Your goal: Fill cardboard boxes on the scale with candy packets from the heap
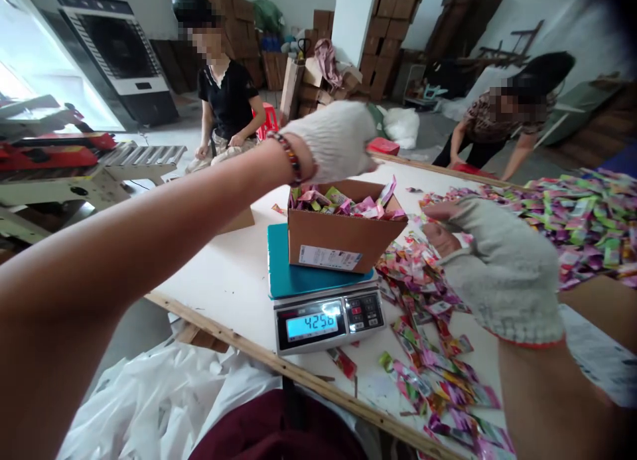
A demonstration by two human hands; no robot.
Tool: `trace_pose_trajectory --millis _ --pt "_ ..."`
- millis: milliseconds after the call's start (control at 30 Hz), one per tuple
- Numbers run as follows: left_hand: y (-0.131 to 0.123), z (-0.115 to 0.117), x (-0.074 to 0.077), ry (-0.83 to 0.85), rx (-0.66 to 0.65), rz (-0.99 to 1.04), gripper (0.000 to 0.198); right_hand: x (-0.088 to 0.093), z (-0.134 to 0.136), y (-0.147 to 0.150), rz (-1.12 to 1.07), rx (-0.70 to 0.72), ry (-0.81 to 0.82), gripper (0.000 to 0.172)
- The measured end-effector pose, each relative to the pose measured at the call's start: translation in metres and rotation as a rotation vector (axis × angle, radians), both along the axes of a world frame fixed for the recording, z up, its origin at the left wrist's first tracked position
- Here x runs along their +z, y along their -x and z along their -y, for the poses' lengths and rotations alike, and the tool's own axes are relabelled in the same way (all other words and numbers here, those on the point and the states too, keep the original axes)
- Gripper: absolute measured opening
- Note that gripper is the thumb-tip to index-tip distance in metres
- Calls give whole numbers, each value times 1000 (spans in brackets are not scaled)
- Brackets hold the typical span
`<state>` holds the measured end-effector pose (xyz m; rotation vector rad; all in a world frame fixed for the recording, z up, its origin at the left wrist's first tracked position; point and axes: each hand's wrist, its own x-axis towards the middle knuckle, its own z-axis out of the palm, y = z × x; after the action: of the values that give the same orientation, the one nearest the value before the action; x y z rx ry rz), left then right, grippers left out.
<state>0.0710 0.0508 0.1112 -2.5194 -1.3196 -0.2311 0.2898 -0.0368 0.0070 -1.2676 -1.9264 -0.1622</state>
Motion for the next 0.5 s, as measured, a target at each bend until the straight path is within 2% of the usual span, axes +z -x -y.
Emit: trace_pose_trajectory --millis 100,167,233,300,367,433,500 --pt "34 -11 -7 82 179 -108 43 7 -13 11 -45 -19 -9 24" --pt "46 -17 -12 167 242 -227 41 13 -32 25 -84 35 81 25" --pt "50 -21 -19 257 248 -334 33 19 -58 43 -64 130 285 30" --pt "51 -24 -27 278 213 -372 23 22 -86 61 103 205 511 34" --pt "53 -26 -33 242 189 -360 21 24 -110 78 321 260 672 31" --pt "55 -27 -35 196 175 -319 27 26 -125 89 428 303 726 18" --pt "57 -27 -32 160 165 -268 28 29 -129 94 418 321 693 7"
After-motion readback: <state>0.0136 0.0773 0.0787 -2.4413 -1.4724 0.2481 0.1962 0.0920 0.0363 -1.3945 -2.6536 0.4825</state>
